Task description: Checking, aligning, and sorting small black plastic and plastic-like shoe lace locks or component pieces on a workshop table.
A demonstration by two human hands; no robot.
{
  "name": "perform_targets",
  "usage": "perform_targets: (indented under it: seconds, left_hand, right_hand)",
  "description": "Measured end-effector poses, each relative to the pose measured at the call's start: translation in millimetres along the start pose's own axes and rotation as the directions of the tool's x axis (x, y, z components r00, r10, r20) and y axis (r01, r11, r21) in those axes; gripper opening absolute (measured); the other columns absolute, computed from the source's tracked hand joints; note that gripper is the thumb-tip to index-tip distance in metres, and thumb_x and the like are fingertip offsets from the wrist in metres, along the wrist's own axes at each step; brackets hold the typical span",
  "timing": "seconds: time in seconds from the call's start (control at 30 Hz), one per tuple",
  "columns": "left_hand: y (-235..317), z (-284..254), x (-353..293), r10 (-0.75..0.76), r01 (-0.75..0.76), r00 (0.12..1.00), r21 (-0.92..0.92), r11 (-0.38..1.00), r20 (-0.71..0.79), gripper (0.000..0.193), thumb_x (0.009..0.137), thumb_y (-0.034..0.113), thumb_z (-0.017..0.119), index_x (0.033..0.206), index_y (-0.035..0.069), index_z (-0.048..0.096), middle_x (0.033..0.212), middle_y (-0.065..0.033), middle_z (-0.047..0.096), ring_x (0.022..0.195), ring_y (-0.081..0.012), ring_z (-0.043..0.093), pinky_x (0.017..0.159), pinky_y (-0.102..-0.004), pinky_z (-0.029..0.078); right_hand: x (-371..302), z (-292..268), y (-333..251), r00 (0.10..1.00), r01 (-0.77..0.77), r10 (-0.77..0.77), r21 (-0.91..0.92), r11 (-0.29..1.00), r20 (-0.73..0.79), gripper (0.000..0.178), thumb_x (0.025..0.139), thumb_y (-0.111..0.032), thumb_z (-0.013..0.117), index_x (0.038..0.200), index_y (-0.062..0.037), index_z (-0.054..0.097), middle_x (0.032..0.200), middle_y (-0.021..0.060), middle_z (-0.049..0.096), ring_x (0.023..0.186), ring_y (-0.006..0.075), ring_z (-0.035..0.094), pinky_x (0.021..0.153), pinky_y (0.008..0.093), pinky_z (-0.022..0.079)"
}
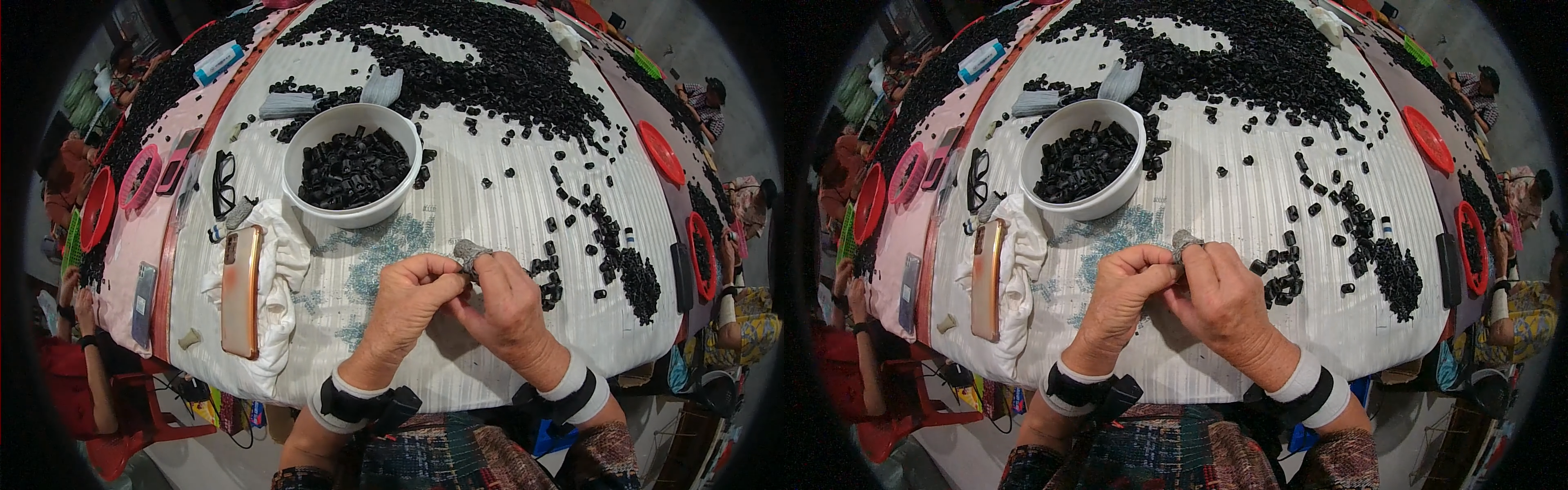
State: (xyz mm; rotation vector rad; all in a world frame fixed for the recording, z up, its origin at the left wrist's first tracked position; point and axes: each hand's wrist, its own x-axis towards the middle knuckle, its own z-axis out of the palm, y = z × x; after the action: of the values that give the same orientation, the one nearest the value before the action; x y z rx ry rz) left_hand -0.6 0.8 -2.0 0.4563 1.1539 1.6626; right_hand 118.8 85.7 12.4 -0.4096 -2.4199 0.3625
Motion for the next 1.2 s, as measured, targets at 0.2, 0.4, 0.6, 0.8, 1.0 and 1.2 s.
perform_targets:
  seconds: [0.2,0.4,0.6,0.8,1.0,1.2]
  left_hand:
    - [0.4,0.9,-0.8,-0.020,0.020,1.000,0.009,1.000,-0.002,0.013,0.080,0.005,0.065,0.089,-0.004,0.065,0.074,-0.0066,0.065,0.064,-0.0086,0.061,0.057,-0.0187,0.048]
    - [1.4,1.3,-0.6,-0.022,0.021,1.000,0.092,0.996,0.011,0.014,0.082,0.008,0.066,0.090,-0.003,0.066,0.074,-0.0046,0.065,0.061,-0.0072,0.059,0.054,-0.0176,0.047]
    - [4.1,-1.7,-2.2,-0.074,0.070,0.997,0.170,0.983,0.020,0.013,0.083,0.009,0.067,0.090,-0.001,0.066,0.074,-0.0043,0.065,0.060,-0.0072,0.060,0.052,-0.0174,0.049]
    - [1.6,-1.6,-0.5,-0.045,0.038,0.998,0.127,0.991,0.052,0.012,0.083,0.008,0.066,0.089,-0.002,0.066,0.075,-0.0062,0.066,0.061,-0.0094,0.062,0.054,-0.0198,0.051]
    - [4.0,0.4,-0.5,-0.126,0.124,0.989,0.026,0.992,0.082,0.012,0.083,0.008,0.065,0.089,-0.002,0.066,0.073,-0.0065,0.066,0.061,-0.0096,0.062,0.055,-0.0198,0.050]
    - [0.0,-2.5,1.6,-0.089,0.081,0.988,0.062,0.995,0.129,0.013,0.083,0.009,0.066,0.090,-0.003,0.066,0.076,-0.0075,0.067,0.064,-0.0112,0.063,0.058,-0.0196,0.051]
  right_hand:
    - [1.4,0.3,-1.6,0.999,-0.021,0.021,-0.013,1.000,-0.038,0.038,0.057,-0.006,0.076,0.087,-0.0001,0.053,0.073,0.0104,0.052,0.063,0.0245,0.056,0.052,0.0328,0.048]
    - [0.2,-1.7,5.6,0.999,0.010,-0.013,-0.068,0.998,-0.052,0.031,0.061,-0.007,0.075,0.083,0.0000,0.055,0.068,0.0098,0.052,0.060,0.0235,0.056,0.050,0.0322,0.048]
    - [-1.4,-3.9,6.2,1.000,0.027,-0.028,-0.058,0.998,-0.014,0.026,0.064,-0.007,0.073,0.082,0.0002,0.055,0.067,0.0093,0.052,0.059,0.0228,0.055,0.049,0.0319,0.047]
    - [-5.3,-4.4,5.7,0.999,0.053,-0.052,-0.043,0.998,0.002,0.025,0.066,-0.008,0.074,0.081,-0.0001,0.055,0.065,0.0087,0.050,0.057,0.0219,0.054,0.048,0.0317,0.046]
    - [-1.8,-9.2,11.2,0.997,0.068,-0.069,-0.013,0.998,-0.038,0.029,0.063,-0.009,0.077,0.080,-0.0004,0.054,0.065,0.0081,0.049,0.057,0.0214,0.054,0.048,0.0313,0.046]
    - [-1.5,-18.9,7.4,0.998,0.057,-0.057,0.021,0.998,-0.001,0.036,0.060,-0.010,0.078,0.084,0.0000,0.054,0.070,0.0079,0.050,0.062,0.0213,0.055,0.051,0.0309,0.048]
